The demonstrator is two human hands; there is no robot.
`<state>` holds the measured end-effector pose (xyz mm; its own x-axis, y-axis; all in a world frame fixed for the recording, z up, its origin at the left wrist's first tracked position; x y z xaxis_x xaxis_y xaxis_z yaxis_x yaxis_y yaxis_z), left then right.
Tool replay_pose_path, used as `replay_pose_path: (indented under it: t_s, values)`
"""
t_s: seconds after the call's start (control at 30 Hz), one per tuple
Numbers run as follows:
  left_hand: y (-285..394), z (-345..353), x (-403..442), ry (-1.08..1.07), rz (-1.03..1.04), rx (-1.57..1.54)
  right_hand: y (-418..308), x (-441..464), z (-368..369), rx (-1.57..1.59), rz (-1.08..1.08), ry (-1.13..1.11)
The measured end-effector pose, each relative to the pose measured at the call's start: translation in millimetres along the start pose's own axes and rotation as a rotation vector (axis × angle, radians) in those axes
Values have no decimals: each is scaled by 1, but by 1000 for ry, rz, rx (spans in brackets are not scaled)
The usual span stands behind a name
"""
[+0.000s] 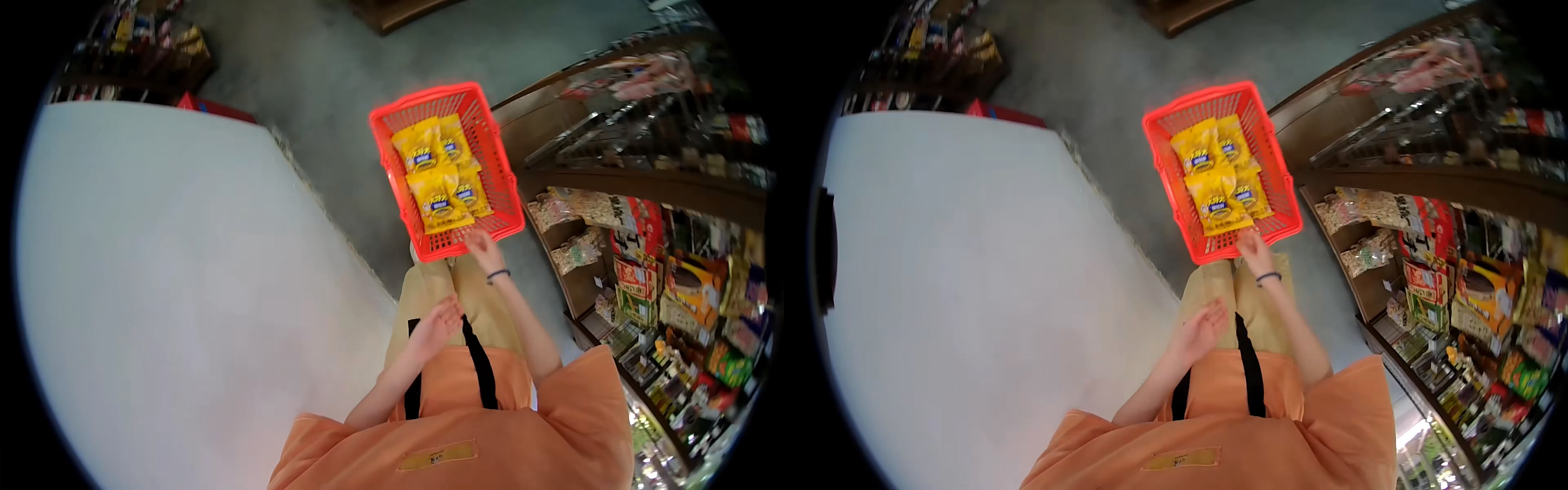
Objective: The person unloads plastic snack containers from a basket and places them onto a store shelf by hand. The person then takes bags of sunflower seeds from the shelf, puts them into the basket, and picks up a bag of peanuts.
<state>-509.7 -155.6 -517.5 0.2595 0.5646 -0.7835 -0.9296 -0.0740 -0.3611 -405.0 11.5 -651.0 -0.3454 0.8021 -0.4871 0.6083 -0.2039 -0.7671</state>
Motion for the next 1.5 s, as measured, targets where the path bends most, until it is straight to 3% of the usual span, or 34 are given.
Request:
replay_pose_path:
  t_s: [0.03, 0.1, 0.13, 0.2, 0.23, 0.33, 0.47, 0.5, 0.57, 0.77, 0.9, 1.1, 1.23, 1.37, 1.43, 1.5]
  values:
    - [-5, 0, -10, -26, -8, 36, -8, -21, -6, 64, 4, -17]
    - [-18, 1, -28, -107, -109, 444, -2, -59, -19, -70, 46, -34]
    - [-27, 3, -36, -132, -123, 486, 10, -81, -23, -147, 67, 1]
    - [-38, 8, -45, -369, 81, 1156, 27, -126, -30, -222, 165, 105]
    - [-43, 9, -50, -413, 55, 1205, 33, -150, -35, -211, 237, 168]
    - [-64, 28, -65, -611, 322, 1973, 79, -218, -54, -179, 538, 387]
    - [-91, 37, -58, -879, 312, 2417, 187, -298, -51, 36, 964, 671]
    - [-100, 43, -60, -1024, 411, 2522, 213, -317, -43, 127, 1053, 719]
    - [-120, 39, -57, -1122, 454, 2601, 224, -361, -34, 172, 1171, 724]
    - [-182, 6, -33, -1315, 247, 2828, 211, -455, 2, 322, 1243, 779]
    - [-235, -22, -31, -1445, 173, 2827, 229, -505, 37, 661, 1251, 795]
    - [-325, -66, -39, -1447, -83, 2974, 299, -560, 52, 613, 1397, 766]
    - [-371, -108, -30, -1534, -213, 3014, 361, -574, 48, 941, 1278, 1032]
    - [-419, -129, -34, -1695, -449, 3066, 374, -578, 16, 1008, 1238, 1176]
    - [-437, -139, -34, -1737, -634, 3034, 373, -570, -4, 1425, 1042, 1427]
    - [-444, -153, -21, -1833, -605, 3062, 368, -566, -22, 1411, 894, 1305]
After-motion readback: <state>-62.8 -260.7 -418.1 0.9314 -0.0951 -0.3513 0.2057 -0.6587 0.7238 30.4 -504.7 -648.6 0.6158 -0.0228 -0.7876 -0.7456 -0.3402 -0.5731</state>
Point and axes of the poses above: each hand's wrist, its own x-axis towards the middle knuckle, its own z-axis out of the palm, y = z × x, the point moved 1 cm from there along x, towards the middle knuckle, and after that the axes turned 13 degrees about -x, right-handed, at the moved point
